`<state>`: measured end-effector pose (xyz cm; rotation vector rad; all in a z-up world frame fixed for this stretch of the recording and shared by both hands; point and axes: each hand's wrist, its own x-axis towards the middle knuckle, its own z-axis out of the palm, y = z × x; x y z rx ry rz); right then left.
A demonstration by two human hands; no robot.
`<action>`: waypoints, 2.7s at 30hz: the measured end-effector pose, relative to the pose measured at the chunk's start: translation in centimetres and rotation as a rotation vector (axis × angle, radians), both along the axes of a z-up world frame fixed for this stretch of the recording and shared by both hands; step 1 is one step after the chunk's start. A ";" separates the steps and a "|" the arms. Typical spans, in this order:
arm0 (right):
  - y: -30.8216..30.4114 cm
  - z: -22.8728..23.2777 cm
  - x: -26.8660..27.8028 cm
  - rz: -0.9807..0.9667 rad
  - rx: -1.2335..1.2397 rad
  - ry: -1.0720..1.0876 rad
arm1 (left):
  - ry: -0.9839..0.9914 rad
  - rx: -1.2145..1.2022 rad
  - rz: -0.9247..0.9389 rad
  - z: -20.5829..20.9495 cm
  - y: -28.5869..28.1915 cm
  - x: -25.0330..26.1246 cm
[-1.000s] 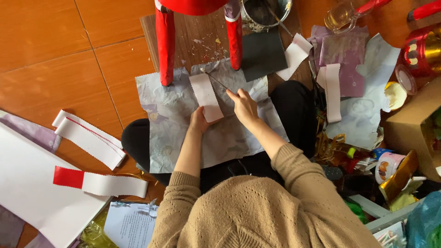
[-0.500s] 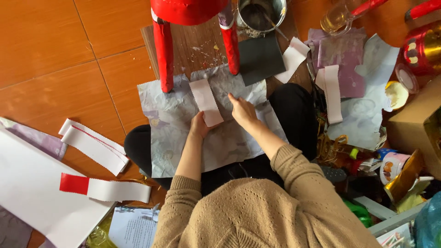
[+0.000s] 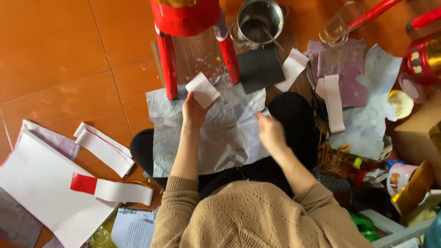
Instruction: Applying red paper strips to a reindeer-shaped decorative frame using adhesive
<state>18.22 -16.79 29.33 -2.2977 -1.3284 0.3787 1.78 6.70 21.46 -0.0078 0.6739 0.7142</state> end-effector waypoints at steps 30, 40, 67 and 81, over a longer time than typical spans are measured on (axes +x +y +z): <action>14.5 25.0 0.1 0.362 1.009 0.748 | -0.034 0.674 0.298 28.6 0.4 1.3; 22.7 29.1 3.8 0.207 1.097 1.320 | 0.294 1.108 0.478 39.4 7.1 1.5; 25.8 26.9 -0.3 0.199 0.985 1.880 | 0.511 1.165 0.662 34.8 12.5 7.2; 24.8 27.4 -1.6 0.206 1.085 1.953 | 0.517 1.205 0.651 36.4 10.4 6.3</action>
